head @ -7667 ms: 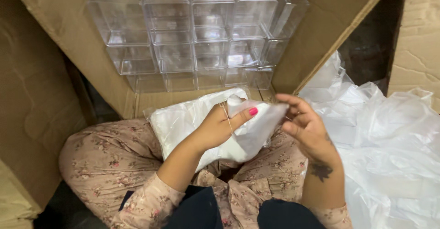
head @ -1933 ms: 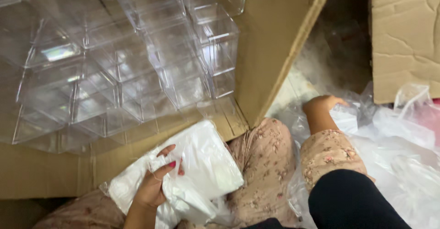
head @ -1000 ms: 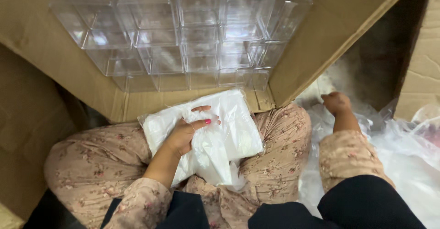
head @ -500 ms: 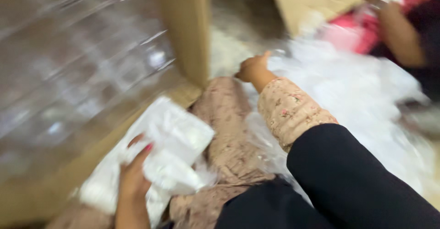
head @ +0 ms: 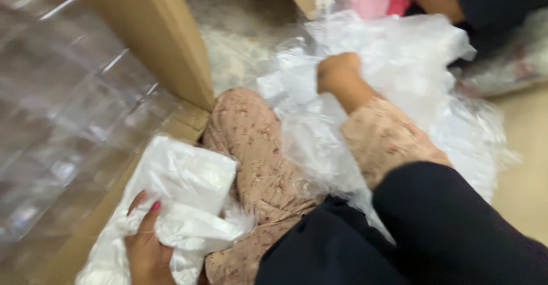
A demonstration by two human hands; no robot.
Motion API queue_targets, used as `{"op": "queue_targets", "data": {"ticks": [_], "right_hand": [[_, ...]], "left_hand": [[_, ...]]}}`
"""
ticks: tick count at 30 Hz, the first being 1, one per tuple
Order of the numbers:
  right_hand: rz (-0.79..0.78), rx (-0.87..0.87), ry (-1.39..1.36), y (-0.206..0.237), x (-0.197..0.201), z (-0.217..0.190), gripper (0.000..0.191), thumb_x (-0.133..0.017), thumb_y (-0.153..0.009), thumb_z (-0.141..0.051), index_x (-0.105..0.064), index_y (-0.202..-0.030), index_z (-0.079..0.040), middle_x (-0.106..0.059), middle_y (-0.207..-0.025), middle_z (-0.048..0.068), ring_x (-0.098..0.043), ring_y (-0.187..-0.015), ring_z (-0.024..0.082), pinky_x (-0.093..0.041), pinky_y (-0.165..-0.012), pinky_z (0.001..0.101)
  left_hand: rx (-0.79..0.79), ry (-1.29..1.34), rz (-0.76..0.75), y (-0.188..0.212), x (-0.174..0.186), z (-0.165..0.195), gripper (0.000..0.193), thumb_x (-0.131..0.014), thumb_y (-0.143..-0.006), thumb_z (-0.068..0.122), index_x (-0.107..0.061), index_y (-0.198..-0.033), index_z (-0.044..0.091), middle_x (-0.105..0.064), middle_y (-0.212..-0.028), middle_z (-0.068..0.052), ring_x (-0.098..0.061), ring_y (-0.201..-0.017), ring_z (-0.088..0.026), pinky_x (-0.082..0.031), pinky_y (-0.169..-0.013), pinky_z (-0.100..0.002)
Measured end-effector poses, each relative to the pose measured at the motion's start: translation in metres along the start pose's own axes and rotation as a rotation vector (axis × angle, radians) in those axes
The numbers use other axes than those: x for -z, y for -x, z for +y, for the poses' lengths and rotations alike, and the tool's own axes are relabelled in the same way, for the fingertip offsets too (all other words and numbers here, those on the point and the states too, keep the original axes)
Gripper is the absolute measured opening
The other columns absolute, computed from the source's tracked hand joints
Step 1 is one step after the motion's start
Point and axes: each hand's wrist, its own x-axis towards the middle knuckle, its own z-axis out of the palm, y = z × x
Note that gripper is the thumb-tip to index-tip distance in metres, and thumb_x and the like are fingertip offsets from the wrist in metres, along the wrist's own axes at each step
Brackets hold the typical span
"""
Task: The person sits on the floor and wraps white foam blocks in clear plastic bags, twisting and tucking the bag closed around each block. The wrapped blocks are stacked on their lap and placed into clear plastic boxes arranged inside a cardboard enclosure.
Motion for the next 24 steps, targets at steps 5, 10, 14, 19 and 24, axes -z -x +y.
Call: {"op": "queue_targets", "data": {"ticks": [5, 10, 14, 19, 24], "right_hand": [[0.221, 0.023, -0.314, 0.035, -0.023, 0.072, 0.043, -0.074, -0.077, -0.057, -0.079, -0.114, -0.036, -0.068, -0.133, -0.006, -0.057, -0.125, 0.03, -0.046, -0.108, 0.0435], [0.149, 0.081, -0.43, 0.051, -0.019, 0.079, 0.043, -0.059, -0.089, -0.054, -0.076, -0.124, -0.037, -0.058, -0.142, 0.001, -0.046, -0.131, 0.035, -0.04, -0.112, 0.0491], [0.086, 0.075, -0.325, 0.046, -0.004, 0.048, 0.045, -0.06, -0.09, -0.057, -0.072, -0.13, -0.037, -0.055, -0.145, 0.003, -0.044, -0.136, 0.034, -0.04, -0.113, 0.0489], [0.058, 0.071, -0.235, 0.032, 0.008, 0.015, 0.046, -0.06, -0.091, -0.04, -0.063, -0.136, -0.041, -0.054, -0.147, -0.001, -0.041, -0.141, 0.032, -0.029, -0.113, 0.0697], [0.041, 0.022, -0.259, -0.01, -0.003, 0.003, 0.052, -0.058, -0.089, -0.019, -0.067, -0.136, -0.039, -0.064, -0.145, -0.002, -0.048, -0.141, 0.031, -0.02, -0.116, 0.076]], "left_hand": [[0.034, 0.06, -0.013, -0.004, -0.002, 0.002, 0.044, -0.067, -0.087, -0.004, -0.063, -0.13, 0.007, -0.066, -0.118, -0.01, -0.066, -0.105, -0.02, -0.057, -0.089, -0.036], [0.055, 0.061, -0.012, -0.005, -0.009, 0.009, 0.042, -0.067, -0.085, -0.005, -0.063, -0.126, 0.006, -0.067, -0.115, -0.008, -0.067, -0.103, -0.021, -0.058, -0.085, -0.037], [0.088, 0.066, -0.002, -0.006, -0.011, 0.014, 0.042, -0.066, -0.085, -0.005, -0.064, -0.126, 0.007, -0.069, -0.11, -0.01, -0.068, -0.098, -0.021, -0.058, -0.081, -0.037], [0.103, 0.074, 0.02, -0.007, -0.008, 0.013, 0.041, -0.066, -0.085, -0.005, -0.064, -0.124, 0.007, -0.07, -0.109, -0.01, -0.068, -0.097, -0.021, -0.057, -0.08, -0.036], [0.092, 0.1, 0.003, -0.01, -0.007, 0.013, 0.042, -0.067, -0.084, -0.005, -0.063, -0.124, 0.007, -0.069, -0.109, -0.01, -0.068, -0.098, -0.021, -0.057, -0.084, -0.036]]}}
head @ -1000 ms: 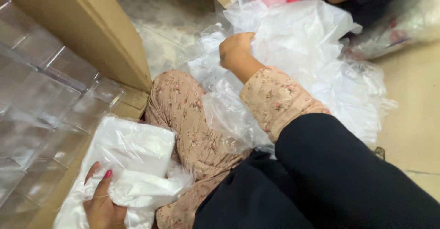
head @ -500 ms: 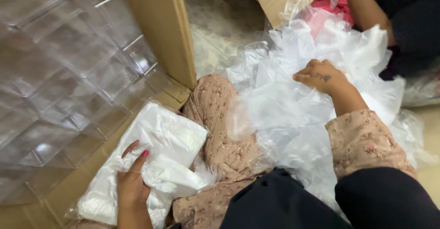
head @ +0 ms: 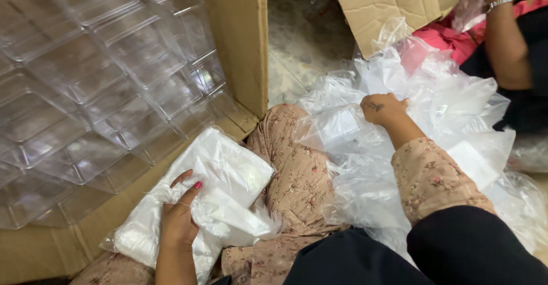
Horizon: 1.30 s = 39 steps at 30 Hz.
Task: The person sits on the floor and wraps white foam blocks in clear plastic bags, twisting and tucking the bag closed around each block. The wrapped blocks are stacked on their lap and placed into clear plastic boxes arranged inside a cardboard enclosure.
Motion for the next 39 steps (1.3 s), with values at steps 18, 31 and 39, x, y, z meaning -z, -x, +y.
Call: {"op": "queue_targets", "data": {"ticks": [18, 31, 39], "right_hand": [[-0.204, 1.336, -1.068, 0.175, 0.02, -0.282, 0.061, -0.073, -0.089, -0.007, -0.05, -0.145, -0.01, -0.059, -0.134, 0.009, -0.062, -0.112, 0.018, -0.056, -0.091, 0.0325], [-0.606, 1.142, -1.515, 0.176, 0.012, -0.338, 0.037, -0.072, -0.082, -0.005, -0.067, -0.118, -0.011, -0.076, -0.102, -0.002, -0.07, -0.089, 0.007, -0.059, -0.081, 0.023], [-0.399, 1.164, -1.404, 0.18, 0.008, -0.357, 0.021, -0.069, -0.102, -0.02, -0.076, -0.101, 0.0, -0.07, -0.09, 0.004, -0.06, -0.08, 0.01, -0.051, -0.072, 0.0265]], "left_hand": [[-0.514, -0.234, 0.11, -0.002, -0.033, 0.06, 0.025, -0.083, -0.082, 0.009, -0.069, -0.101, 0.0, -0.072, -0.094, -0.005, -0.065, -0.083, -0.014, -0.053, -0.074, -0.03], [-0.594, -0.115, 0.174, 0.033, -0.005, 0.095, 0.019, -0.079, -0.085, 0.007, -0.075, -0.102, 0.0, -0.075, -0.096, -0.004, -0.068, -0.086, -0.01, -0.055, -0.078, -0.026], [-0.503, -0.12, 0.216, 0.021, -0.016, 0.099, 0.022, -0.078, -0.09, 0.019, -0.073, -0.098, -0.001, -0.072, -0.089, -0.003, -0.064, -0.078, -0.012, -0.052, -0.071, -0.029]]}}
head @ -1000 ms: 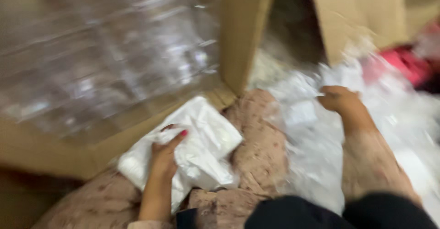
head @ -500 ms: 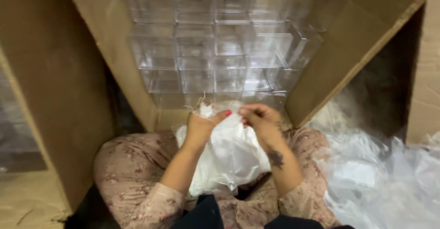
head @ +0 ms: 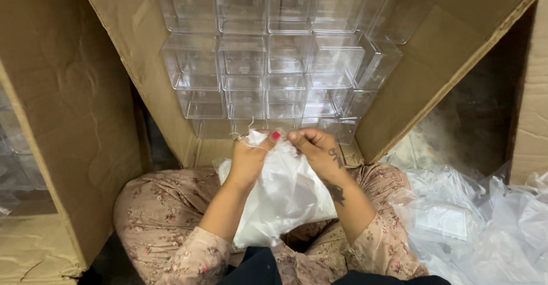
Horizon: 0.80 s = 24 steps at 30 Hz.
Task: The person sits on the floor and wraps white foam blocks in clear plastic bags, twisting and tucking the bag closed around each block. The wrapped blocks are stacked on their lap and placed into clear plastic boxes arranged inside a cardboard enclosure.
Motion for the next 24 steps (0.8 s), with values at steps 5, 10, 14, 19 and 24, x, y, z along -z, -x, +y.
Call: {"op": "queue_targets", "data": {"ticks": [5, 10, 14, 19, 24], "right_hand": [[-0.009, -0.074, -0.536, -0.025, 0.009, -0.001, 0.029, -0.061, -0.096, -0.028, -0.062, -0.076, -0.008, -0.074, -0.087, 0.006, -0.068, -0.081, 0.015, -0.057, -0.077, 0.0278], [-0.051, 0.041, -0.32, -0.063, 0.025, -0.036, 0.02, -0.074, -0.084, -0.007, -0.055, -0.076, -0.008, -0.059, -0.07, 0.005, -0.056, -0.059, 0.019, -0.05, -0.054, 0.0357], [0.275, 0.564, 0.996, -0.076, -0.012, -0.048, 0.019, -0.067, -0.086, -0.015, -0.06, -0.093, 0.002, -0.063, -0.084, 0.017, -0.059, -0.074, 0.033, -0.053, -0.065, 0.0394], [0.226, 0.87, 1.412, -0.071, -0.028, -0.055, 0.026, -0.067, -0.084, -0.018, -0.061, -0.099, 0.001, -0.07, -0.124, 0.026, -0.056, -0.115, 0.039, -0.055, -0.087, 0.0378], [0.086, 0.599, 1.323, -0.053, -0.019, -0.053, 0.023, -0.067, -0.097, -0.024, -0.062, -0.107, -0.004, -0.07, -0.089, 0.016, -0.062, -0.1, 0.037, -0.052, -0.079, 0.0443]], "left_hand": [[0.351, 0.536, -0.059, -0.017, 0.006, -0.022, 0.031, -0.066, -0.095, 0.035, -0.07, -0.108, 0.007, -0.071, -0.097, -0.002, -0.067, -0.091, -0.015, -0.056, -0.083, -0.033], [0.417, 0.858, -0.092, -0.037, 0.017, -0.051, 0.033, -0.062, -0.085, 0.023, -0.061, -0.106, -0.002, -0.07, -0.1, -0.019, -0.072, -0.095, -0.034, -0.062, -0.091, -0.05], [0.625, 0.788, 0.085, -0.057, -0.014, -0.076, 0.05, -0.06, -0.091, 0.049, -0.065, -0.116, 0.005, -0.07, -0.105, -0.017, -0.07, -0.091, -0.034, -0.059, -0.083, -0.051], [0.428, 0.771, 0.031, -0.067, -0.021, -0.08, 0.054, -0.062, -0.096, 0.048, -0.063, -0.132, 0.008, -0.069, -0.121, -0.012, -0.071, -0.102, -0.028, -0.058, -0.092, -0.046], [0.426, 0.868, -0.112, -0.067, -0.017, -0.073, 0.053, -0.06, -0.097, 0.045, -0.064, -0.13, 0.004, -0.068, -0.122, -0.011, -0.069, -0.1, -0.024, -0.056, -0.086, -0.041]]}}
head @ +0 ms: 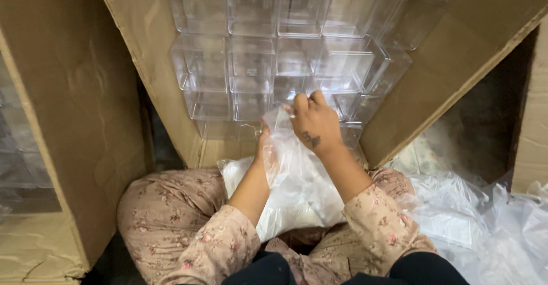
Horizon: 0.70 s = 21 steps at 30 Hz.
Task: The person sits on the floor and wraps white foam blocks in clear plastic bags, twisting and tucking the bag closed around each block. The wrapped blocks are stacked on their lap and placed into clear plastic boxes arranged inside a cardboard enclosure.
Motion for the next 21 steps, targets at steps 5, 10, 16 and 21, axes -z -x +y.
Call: {"op": "queue_targets", "data": {"ticks": [5, 10, 16, 21], "right_hand": [[-0.104, -0.225, -0.534, 0.034, -0.003, 0.01, 0.033, -0.064, -0.097, -0.019, -0.065, -0.13, -0.012, -0.069, -0.084, 0.011, -0.061, -0.08, 0.031, -0.05, -0.072, 0.0433], [0.001, -0.568, -1.289, 0.067, -0.044, 0.018, 0.038, -0.054, -0.103, -0.015, -0.06, -0.14, -0.013, -0.068, -0.121, 0.0, -0.064, -0.106, 0.012, -0.053, -0.09, 0.0266], [-0.103, -0.852, -1.933, 0.116, -0.035, 0.034, 0.027, -0.06, -0.092, -0.014, -0.066, -0.117, -0.004, -0.074, -0.102, 0.008, -0.071, -0.086, 0.019, -0.059, -0.076, 0.035], [0.349, -0.957, -1.558, 0.156, 0.059, 0.095, 0.014, -0.059, -0.102, -0.02, -0.064, -0.1, -0.007, -0.069, -0.094, 0.002, -0.068, -0.084, 0.013, -0.058, -0.073, 0.0286]], "left_hand": [[-0.234, -0.492, 0.178, 0.019, 0.002, 0.019, 0.044, -0.062, -0.098, 0.035, -0.067, -0.125, 0.0, -0.067, -0.125, -0.006, -0.066, -0.096, -0.018, -0.053, -0.076, -0.035], [-0.396, -0.85, -0.045, 0.057, 0.012, 0.021, 0.035, -0.064, -0.1, 0.024, -0.07, -0.12, -0.003, -0.065, -0.127, -0.002, -0.062, -0.091, -0.012, -0.05, -0.066, -0.028], [-0.384, -0.877, -0.013, 0.057, 0.01, 0.024, 0.015, -0.071, -0.092, 0.01, -0.075, -0.101, -0.001, -0.072, -0.098, -0.003, -0.057, -0.063, -0.012, -0.048, -0.056, -0.028], [-0.231, -0.847, 0.071, 0.058, 0.024, 0.014, 0.024, -0.076, -0.089, 0.005, -0.071, -0.111, -0.003, -0.072, -0.096, -0.011, -0.069, -0.082, -0.018, -0.054, -0.077, -0.031]]}}
